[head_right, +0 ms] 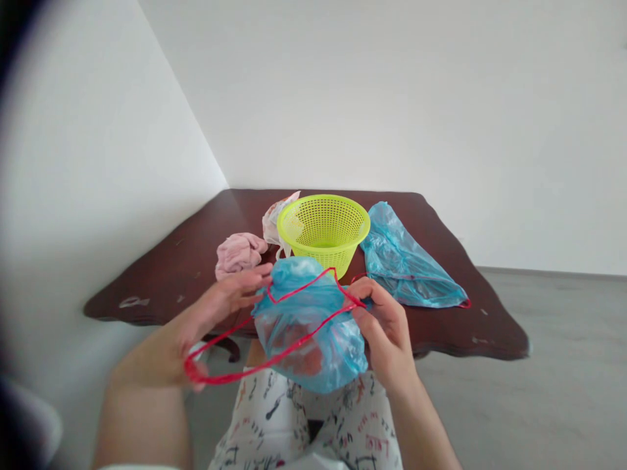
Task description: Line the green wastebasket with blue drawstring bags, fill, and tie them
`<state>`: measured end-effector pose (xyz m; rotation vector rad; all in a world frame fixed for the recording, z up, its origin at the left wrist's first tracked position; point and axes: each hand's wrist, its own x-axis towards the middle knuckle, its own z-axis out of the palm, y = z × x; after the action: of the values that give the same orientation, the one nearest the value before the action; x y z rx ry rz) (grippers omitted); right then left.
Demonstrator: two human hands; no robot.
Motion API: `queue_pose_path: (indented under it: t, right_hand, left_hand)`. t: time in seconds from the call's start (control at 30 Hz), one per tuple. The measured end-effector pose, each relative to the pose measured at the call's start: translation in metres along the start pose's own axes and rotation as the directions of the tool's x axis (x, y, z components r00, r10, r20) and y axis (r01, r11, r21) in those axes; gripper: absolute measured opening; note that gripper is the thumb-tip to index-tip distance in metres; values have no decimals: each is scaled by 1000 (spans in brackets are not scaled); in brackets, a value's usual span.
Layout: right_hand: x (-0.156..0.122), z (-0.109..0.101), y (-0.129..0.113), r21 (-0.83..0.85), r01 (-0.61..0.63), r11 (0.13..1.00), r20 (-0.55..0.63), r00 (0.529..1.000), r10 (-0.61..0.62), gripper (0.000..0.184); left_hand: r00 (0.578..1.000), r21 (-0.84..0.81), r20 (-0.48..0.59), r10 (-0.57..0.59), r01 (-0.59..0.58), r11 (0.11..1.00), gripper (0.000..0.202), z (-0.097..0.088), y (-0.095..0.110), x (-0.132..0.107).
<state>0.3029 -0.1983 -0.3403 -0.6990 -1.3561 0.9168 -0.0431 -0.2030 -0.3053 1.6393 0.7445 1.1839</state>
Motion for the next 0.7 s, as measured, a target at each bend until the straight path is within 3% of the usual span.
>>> queue_pose_path:
  t: [0.07,0.1,0.13,0.2,0.3,0.37,0.47,0.53,0.57,0.63,0.67,0.7]
  right_hand:
    - [-2,-3,-2,116,9,993,40,999,-14,22]
    - [-4,-5,-4,149,-8,989,65,998,-2,26]
    - [-6,-6,-5,159,-31,987,89,996,17,29]
    - [-11,-9,-6,129,-59,990,110,993,45,33]
    - [-19,-13,-4,34,-68,997,81,995,65,42]
    - [-21,-14,0,-19,-73,997,50,996,73,46]
    - [-18,-16,12,-152,-73,986,-32,997,69,40]
    - [-18,-16,20,-310,-58,949,-174,985,3,27]
    - [-21,-14,23,-401,-42,915,-274,959,-76,29]
    - [-34,-8,25,-550,5,835,-454,838,-303,53]
    - [-44,-3,24,-568,34,822,-489,790,-371,63]
    - [-55,3,21,-571,95,815,-473,774,-422,68]
  left_hand:
    - [965,44,255,-69,60,997,127,-17,-9,-8]
    - [952,45,296,-80,69,997,133,-23,-15,-11]
    - [959,33,272,-75,69,997,132,-27,-22,-13]
    - [990,19,110,-90,88,996,112,-27,-36,-13]
    - [972,125,-91,-218,229,965,74,-10,-54,-5]
    - [961,208,-82,-263,275,939,55,5,-59,2]
    - [971,239,-38,-238,240,941,28,23,-56,10]
    - [973,206,-77,-218,230,951,34,31,-49,16]
    - [971,178,-109,-213,230,957,42,35,-46,18]
    - [964,103,-167,-205,224,969,56,42,-39,23]
    - [960,64,-193,-202,218,974,59,45,-35,26]
    - [955,29,-215,-202,213,977,61,50,-31,28]
